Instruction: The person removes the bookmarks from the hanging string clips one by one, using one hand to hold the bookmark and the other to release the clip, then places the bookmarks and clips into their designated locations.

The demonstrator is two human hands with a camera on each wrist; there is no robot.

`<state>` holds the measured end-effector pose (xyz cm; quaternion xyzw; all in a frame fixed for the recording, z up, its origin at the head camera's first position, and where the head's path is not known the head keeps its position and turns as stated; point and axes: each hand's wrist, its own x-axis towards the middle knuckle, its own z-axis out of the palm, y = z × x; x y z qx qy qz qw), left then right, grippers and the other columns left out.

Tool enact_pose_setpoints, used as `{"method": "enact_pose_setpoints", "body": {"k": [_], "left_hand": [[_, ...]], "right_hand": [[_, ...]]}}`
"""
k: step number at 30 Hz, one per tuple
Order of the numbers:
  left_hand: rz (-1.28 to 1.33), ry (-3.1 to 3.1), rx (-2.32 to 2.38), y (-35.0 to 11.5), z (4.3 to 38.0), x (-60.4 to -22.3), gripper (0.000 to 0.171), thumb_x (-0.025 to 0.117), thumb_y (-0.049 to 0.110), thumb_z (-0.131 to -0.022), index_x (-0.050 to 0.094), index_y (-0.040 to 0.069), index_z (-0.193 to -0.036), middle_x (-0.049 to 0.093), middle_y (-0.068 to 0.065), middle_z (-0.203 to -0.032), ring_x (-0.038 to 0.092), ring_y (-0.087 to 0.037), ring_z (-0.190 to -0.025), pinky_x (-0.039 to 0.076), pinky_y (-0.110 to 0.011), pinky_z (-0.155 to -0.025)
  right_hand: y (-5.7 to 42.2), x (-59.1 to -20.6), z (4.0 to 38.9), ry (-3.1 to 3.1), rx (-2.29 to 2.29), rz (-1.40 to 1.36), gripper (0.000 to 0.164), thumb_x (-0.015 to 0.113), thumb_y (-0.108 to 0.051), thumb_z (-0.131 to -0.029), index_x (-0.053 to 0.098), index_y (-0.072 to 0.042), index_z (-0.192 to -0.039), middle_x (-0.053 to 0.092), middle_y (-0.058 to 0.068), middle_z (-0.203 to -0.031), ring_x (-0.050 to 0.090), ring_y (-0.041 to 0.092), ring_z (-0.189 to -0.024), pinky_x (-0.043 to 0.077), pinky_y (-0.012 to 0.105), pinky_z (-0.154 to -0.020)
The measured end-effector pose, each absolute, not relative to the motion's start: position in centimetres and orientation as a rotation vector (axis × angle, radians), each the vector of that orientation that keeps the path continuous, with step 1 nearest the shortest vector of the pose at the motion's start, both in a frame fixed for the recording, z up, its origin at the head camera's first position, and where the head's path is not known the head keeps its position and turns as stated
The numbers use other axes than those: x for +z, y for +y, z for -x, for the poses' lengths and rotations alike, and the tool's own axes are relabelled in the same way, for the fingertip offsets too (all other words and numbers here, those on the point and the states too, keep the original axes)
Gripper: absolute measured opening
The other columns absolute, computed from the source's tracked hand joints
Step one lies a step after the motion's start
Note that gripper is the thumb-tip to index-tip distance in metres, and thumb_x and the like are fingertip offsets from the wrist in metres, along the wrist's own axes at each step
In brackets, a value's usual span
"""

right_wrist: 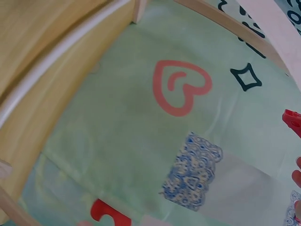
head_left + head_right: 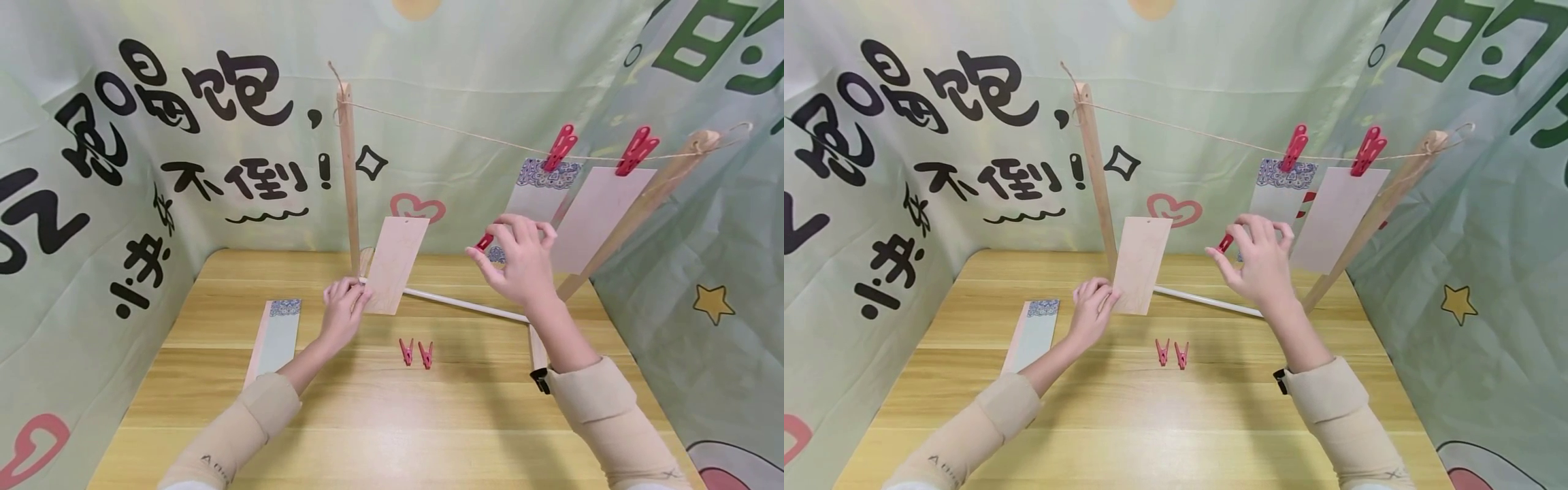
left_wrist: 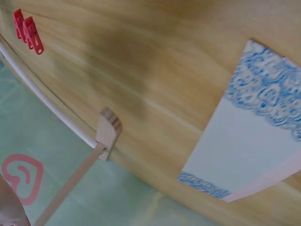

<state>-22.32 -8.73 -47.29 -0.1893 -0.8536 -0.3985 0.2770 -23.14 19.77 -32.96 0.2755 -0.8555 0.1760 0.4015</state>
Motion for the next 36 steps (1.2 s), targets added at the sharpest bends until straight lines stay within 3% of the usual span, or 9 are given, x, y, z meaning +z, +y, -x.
{"method": "enact_pose_setpoints", "body": {"k": [30, 36], "left_hand": [[0.383, -2.335, -1.185, -12.7, 19.0, -51.0, 0.013, 0.055, 0.013, -0.090, 0.059, 0.005, -0.080, 0.054, -0.013, -0.099, 0.045, -0.031, -0.095, 0.018, -0.054, -0.092], [0.330, -2.356, -1.154, -13.6, 18.2, -52.1, 0.014, 0.055, 0.013, -0.090, 0.058, 0.006, -0.078, 0.054, -0.013, -0.098, 0.045, -0.031, -0.097, 0.018, -0.055, -0.092]], "right_hand": [[20.0, -39.2, 22.6, -2.343, 0.402, -0.645, 0.060, 0.040, -0.062, -0.087, 0.058, -0.005, -0.090, 0.053, 0.015, -0.104, 0.045, 0.034, -0.099, 0.018, 0.057, -0.085], [20.0, -40.5, 22.4, -2.411, 0.432, -0.624, 0.052, 0.047, -0.058, -0.086, 0.057, -0.007, -0.089, 0.053, 0.014, -0.104, 0.044, 0.034, -0.102, 0.017, 0.058, -0.087]]}}
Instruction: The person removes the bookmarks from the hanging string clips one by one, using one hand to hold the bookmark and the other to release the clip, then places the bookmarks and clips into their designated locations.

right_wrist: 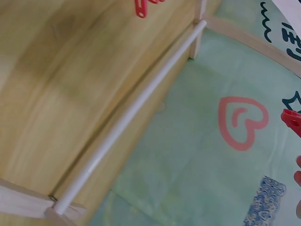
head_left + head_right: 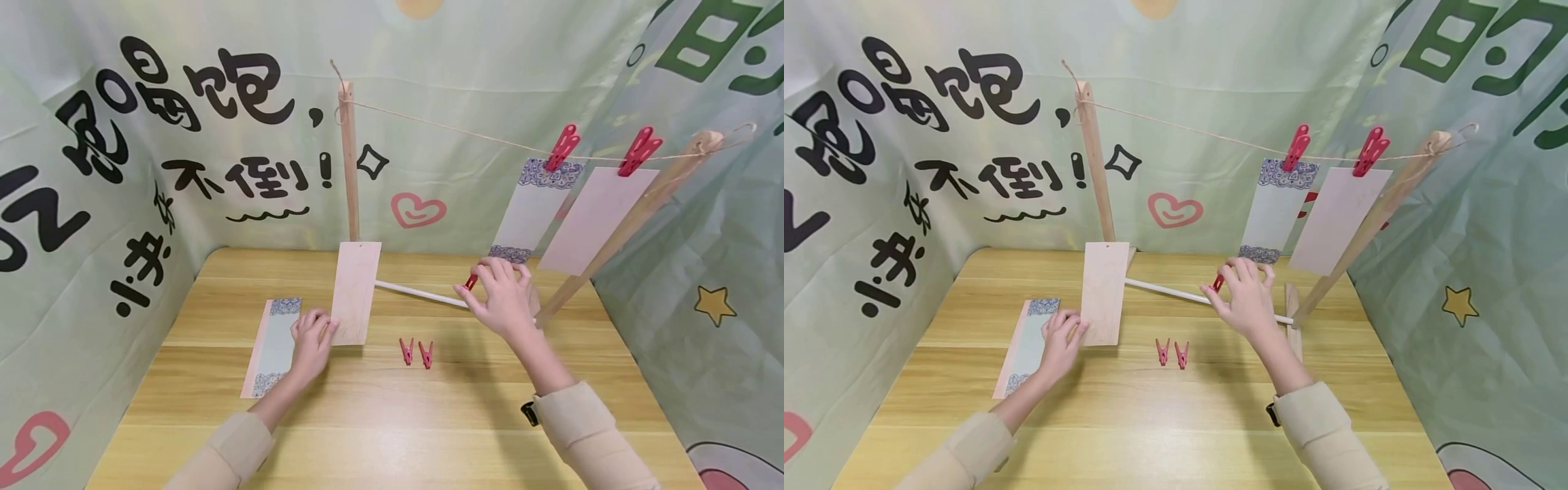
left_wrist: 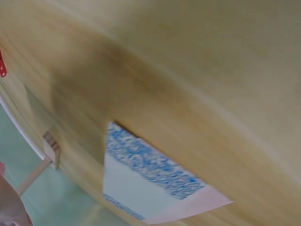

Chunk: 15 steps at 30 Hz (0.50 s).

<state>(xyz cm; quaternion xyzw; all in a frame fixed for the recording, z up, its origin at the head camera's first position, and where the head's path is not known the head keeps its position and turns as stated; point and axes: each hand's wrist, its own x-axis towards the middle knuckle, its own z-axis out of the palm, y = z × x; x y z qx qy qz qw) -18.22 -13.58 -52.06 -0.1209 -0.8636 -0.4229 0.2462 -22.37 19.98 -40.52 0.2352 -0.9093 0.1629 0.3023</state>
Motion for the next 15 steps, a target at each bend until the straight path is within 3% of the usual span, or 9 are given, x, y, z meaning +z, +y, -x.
{"method": "enact_pose_setpoints", "body": {"k": [15], "left_hand": [[0.209, -2.382, -1.156, -15.5, 16.7, -53.8, 0.012, 0.057, 0.010, -0.089, 0.059, 0.003, -0.079, 0.054, -0.014, -0.096, 0.044, -0.028, -0.092, 0.018, -0.053, -0.092]], "right_hand": [[19.8, -43.4, 21.6, -2.525, 0.463, -0.578, 0.033, 0.068, -0.039, -0.077, 0.055, -0.010, -0.085, 0.052, 0.009, -0.102, 0.046, 0.032, -0.099, 0.020, 0.057, -0.089]]}}
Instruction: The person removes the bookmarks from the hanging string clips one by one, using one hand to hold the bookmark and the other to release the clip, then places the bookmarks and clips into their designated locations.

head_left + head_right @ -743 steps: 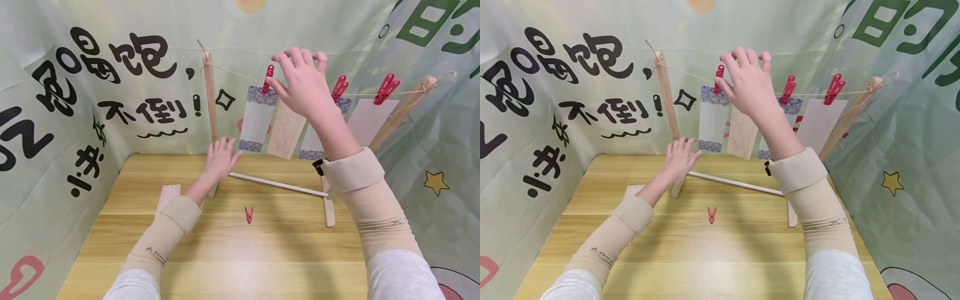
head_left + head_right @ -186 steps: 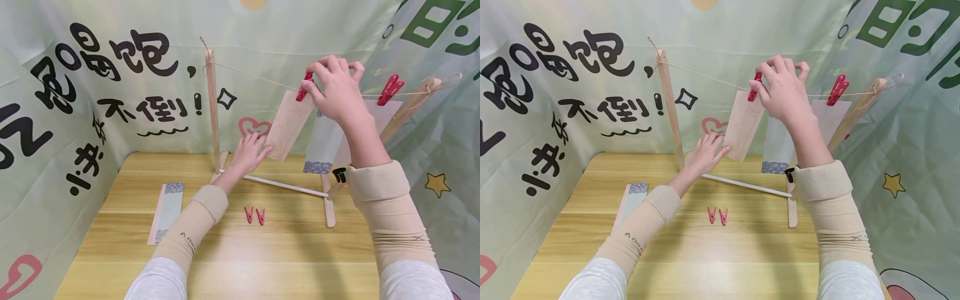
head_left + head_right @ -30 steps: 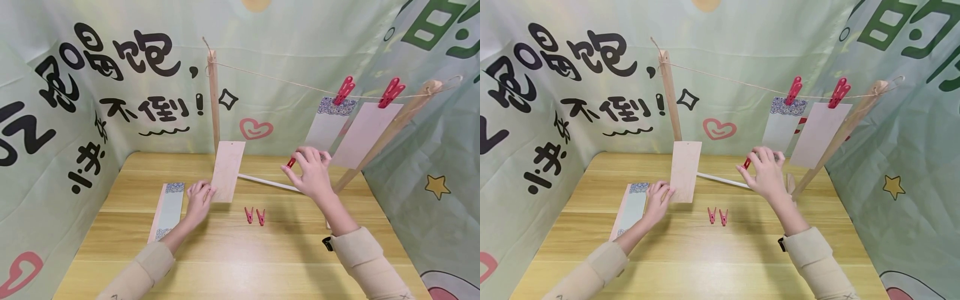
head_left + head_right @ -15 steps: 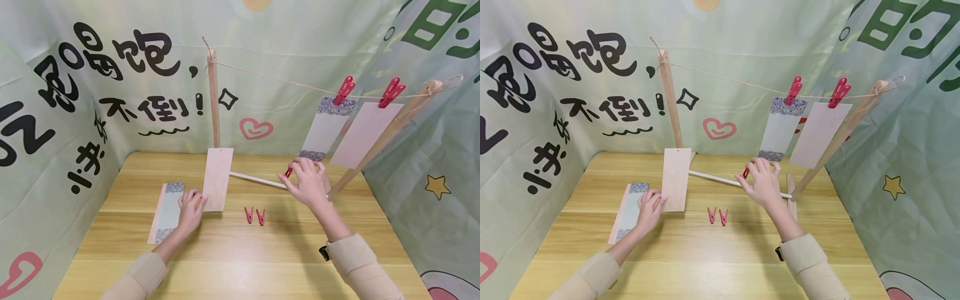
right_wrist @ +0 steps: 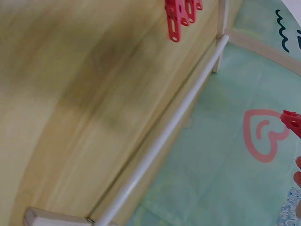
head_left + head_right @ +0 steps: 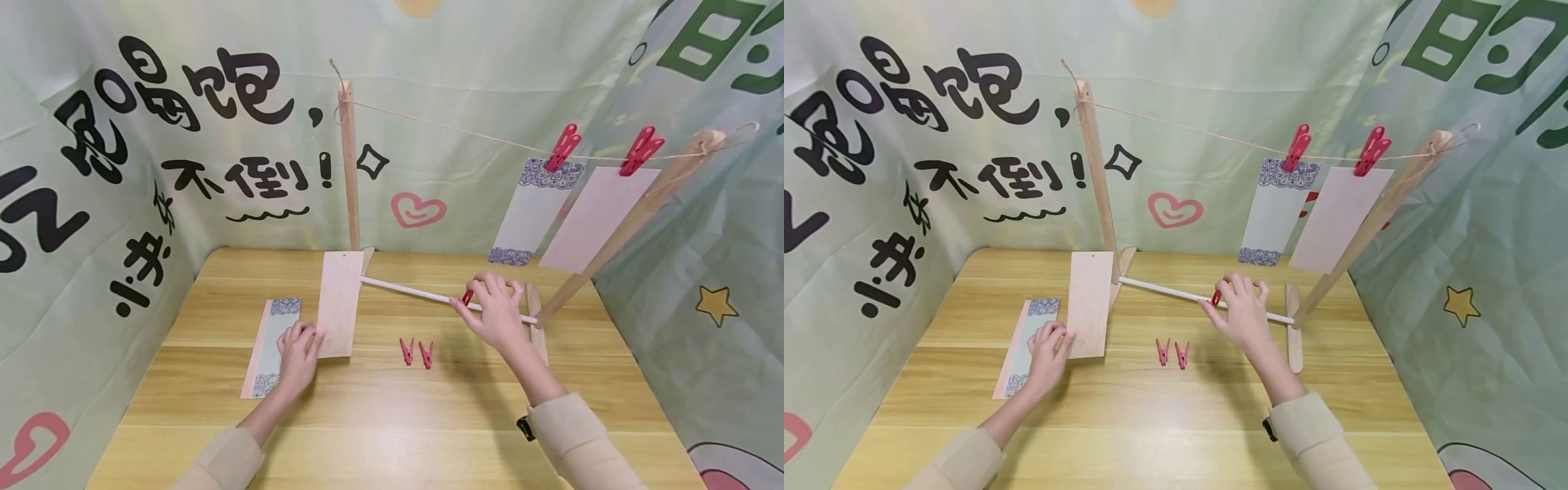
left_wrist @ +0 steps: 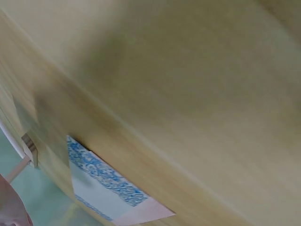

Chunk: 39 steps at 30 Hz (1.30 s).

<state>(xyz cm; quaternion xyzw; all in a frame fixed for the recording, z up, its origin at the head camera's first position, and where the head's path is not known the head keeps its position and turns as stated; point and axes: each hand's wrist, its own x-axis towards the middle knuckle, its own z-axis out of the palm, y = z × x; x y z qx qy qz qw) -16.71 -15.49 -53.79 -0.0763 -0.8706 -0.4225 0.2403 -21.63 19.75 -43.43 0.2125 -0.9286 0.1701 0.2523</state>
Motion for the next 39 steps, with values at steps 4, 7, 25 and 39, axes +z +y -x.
{"method": "enact_pose_setpoints", "body": {"k": [4, 7, 25, 39], "left_hand": [[0.187, -2.381, -1.170, -15.9, 16.3, -54.2, 0.013, 0.056, 0.011, -0.089, 0.059, 0.002, -0.079, 0.053, -0.014, -0.096, 0.043, -0.029, -0.092, 0.018, -0.053, -0.092], [0.172, -2.380, -1.156, -16.2, 16.0, -54.7, 0.013, 0.057, 0.010, -0.089, 0.058, 0.003, -0.078, 0.053, -0.014, -0.096, 0.043, -0.028, -0.092, 0.018, -0.053, -0.091], [0.082, -2.349, -1.119, -17.6, 14.1, -56.1, 0.015, 0.053, 0.007, -0.090, 0.057, 0.002, -0.076, 0.051, -0.015, -0.093, 0.042, -0.028, -0.085, 0.018, -0.052, -0.087], [-0.012, -2.340, -1.115, -18.3, 13.4, -57.2, 0.019, 0.052, 0.006, -0.091, 0.052, 0.003, -0.072, 0.050, -0.017, -0.095, 0.040, -0.030, -0.086, 0.016, -0.055, -0.089]], "right_hand": [[19.6, -44.4, 21.4, -2.560, 0.470, -0.557, 0.032, 0.067, -0.040, -0.078, 0.055, -0.011, -0.084, 0.053, 0.010, -0.102, 0.047, 0.031, -0.099, 0.020, 0.056, -0.089], [19.5, -45.1, 21.0, -2.589, 0.480, -0.545, 0.032, 0.067, -0.040, -0.079, 0.055, -0.011, -0.084, 0.054, 0.011, -0.103, 0.047, 0.032, -0.100, 0.020, 0.056, -0.089], [18.9, -48.0, 20.1, -2.673, 0.468, -0.495, 0.035, 0.064, -0.043, -0.079, 0.058, -0.009, -0.085, 0.055, 0.010, -0.102, 0.048, 0.031, -0.098, 0.022, 0.058, -0.092], [19.1, -50.5, 19.6, -2.780, 0.426, -0.441, 0.036, 0.063, -0.044, -0.081, 0.060, -0.009, -0.087, 0.055, 0.011, -0.105, 0.047, 0.030, -0.104, 0.021, 0.055, -0.093]]}}
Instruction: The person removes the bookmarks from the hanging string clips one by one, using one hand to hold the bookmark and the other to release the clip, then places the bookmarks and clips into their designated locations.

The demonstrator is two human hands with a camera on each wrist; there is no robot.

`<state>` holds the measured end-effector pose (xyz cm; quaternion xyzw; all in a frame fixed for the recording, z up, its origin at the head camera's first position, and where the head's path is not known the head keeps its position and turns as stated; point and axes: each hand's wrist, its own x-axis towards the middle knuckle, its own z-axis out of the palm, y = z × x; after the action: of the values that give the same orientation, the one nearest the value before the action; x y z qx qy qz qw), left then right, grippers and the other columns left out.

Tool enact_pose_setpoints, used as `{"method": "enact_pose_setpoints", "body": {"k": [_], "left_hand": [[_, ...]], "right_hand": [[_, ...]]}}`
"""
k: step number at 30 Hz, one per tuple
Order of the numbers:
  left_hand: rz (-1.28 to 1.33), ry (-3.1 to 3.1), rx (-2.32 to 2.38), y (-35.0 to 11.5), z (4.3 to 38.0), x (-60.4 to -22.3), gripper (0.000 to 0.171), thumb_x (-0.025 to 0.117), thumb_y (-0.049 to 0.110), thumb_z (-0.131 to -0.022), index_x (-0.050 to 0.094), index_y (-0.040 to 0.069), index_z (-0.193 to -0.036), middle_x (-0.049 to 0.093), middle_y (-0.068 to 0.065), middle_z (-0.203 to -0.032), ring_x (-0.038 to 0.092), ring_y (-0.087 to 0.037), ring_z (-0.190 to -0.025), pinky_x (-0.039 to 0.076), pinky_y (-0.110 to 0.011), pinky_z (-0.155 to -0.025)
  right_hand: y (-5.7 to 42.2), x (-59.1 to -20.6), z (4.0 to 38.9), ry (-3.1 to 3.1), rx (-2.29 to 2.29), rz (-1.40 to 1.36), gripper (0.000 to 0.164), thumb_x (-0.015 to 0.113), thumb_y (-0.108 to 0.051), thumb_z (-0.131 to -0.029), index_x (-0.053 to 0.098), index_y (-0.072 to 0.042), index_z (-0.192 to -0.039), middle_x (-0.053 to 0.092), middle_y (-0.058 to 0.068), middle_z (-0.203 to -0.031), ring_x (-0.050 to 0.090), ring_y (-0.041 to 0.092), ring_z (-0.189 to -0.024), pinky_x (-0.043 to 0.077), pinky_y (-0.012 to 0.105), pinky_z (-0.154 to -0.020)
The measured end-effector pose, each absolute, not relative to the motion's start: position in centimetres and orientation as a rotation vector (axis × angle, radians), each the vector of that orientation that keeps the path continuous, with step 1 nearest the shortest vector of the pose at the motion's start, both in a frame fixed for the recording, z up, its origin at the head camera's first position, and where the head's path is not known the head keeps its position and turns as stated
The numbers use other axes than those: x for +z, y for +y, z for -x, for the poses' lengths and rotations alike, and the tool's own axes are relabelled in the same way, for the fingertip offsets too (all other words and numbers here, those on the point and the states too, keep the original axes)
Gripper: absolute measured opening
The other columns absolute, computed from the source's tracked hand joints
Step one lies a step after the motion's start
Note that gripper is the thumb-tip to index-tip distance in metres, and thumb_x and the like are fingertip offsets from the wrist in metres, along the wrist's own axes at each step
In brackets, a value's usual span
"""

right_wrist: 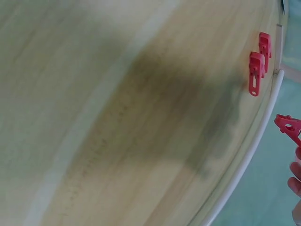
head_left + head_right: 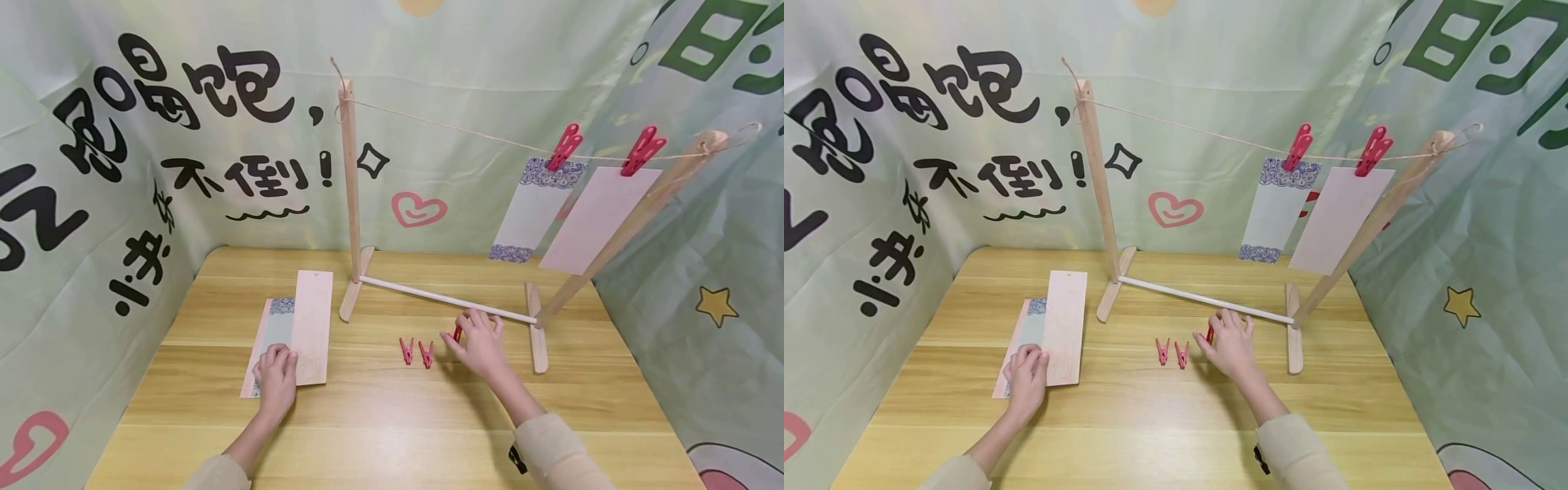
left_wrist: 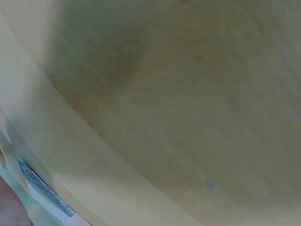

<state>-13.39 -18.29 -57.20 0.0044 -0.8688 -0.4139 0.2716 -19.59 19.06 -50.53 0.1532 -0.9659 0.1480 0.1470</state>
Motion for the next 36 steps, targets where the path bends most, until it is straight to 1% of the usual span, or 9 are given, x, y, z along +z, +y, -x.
{"method": "enact_pose_setpoints", "body": {"k": [8, 13, 20, 28, 36], "left_hand": [[-0.063, -2.325, -1.069, -18.9, 13.1, -57.6, 0.020, 0.052, 0.005, -0.089, 0.050, 0.002, -0.070, 0.049, -0.019, -0.095, 0.040, -0.035, -0.087, 0.017, -0.057, -0.088], [-0.112, -2.336, -1.036, -19.3, 13.0, -57.8, 0.018, 0.053, 0.003, -0.088, 0.051, 0.000, -0.070, 0.049, -0.020, -0.096, 0.040, -0.037, -0.089, 0.018, -0.057, -0.088], [-0.193, -2.341, -1.059, -19.8, 13.0, -58.0, 0.019, 0.053, 0.001, -0.087, 0.051, -0.001, -0.068, 0.049, -0.020, -0.097, 0.041, -0.037, -0.093, 0.017, -0.055, -0.090], [-0.230, -2.344, -1.049, -20.5, 12.9, -58.2, 0.018, 0.053, 0.001, -0.086, 0.053, -0.003, -0.069, 0.048, -0.020, -0.097, 0.040, -0.037, -0.093, 0.016, -0.055, -0.089], [-0.293, -2.392, -1.032, -21.1, 12.9, -58.5, 0.021, 0.053, 0.005, -0.088, 0.054, -0.004, -0.069, 0.048, -0.021, -0.098, 0.039, -0.038, -0.093, 0.016, -0.054, -0.088]], "right_hand": [[19.1, -51.5, 19.4, -2.838, 0.343, -0.432, 0.037, 0.063, -0.045, -0.080, 0.060, -0.009, -0.086, 0.055, 0.010, -0.103, 0.048, 0.030, -0.101, 0.023, 0.055, -0.091], [19.1, -52.0, 19.3, -2.880, 0.323, -0.411, 0.037, 0.063, -0.045, -0.081, 0.061, -0.009, -0.088, 0.054, 0.009, -0.102, 0.046, 0.029, -0.103, 0.022, 0.056, -0.092], [19.0, -52.6, 19.3, -2.913, 0.297, -0.394, 0.036, 0.062, -0.046, -0.081, 0.059, -0.010, -0.082, 0.054, 0.010, -0.101, 0.047, 0.031, -0.104, 0.021, 0.056, -0.093], [18.6, -53.0, 19.4, -2.930, 0.256, -0.366, 0.037, 0.063, -0.047, -0.079, 0.057, -0.011, -0.076, 0.053, 0.009, -0.096, 0.048, 0.031, -0.102, 0.021, 0.057, -0.094], [18.2, -53.2, 19.6, -3.036, 0.220, -0.318, 0.040, 0.060, -0.048, -0.082, 0.058, -0.008, -0.077, 0.053, 0.011, -0.100, 0.046, 0.031, -0.105, 0.019, 0.058, -0.097]]}}
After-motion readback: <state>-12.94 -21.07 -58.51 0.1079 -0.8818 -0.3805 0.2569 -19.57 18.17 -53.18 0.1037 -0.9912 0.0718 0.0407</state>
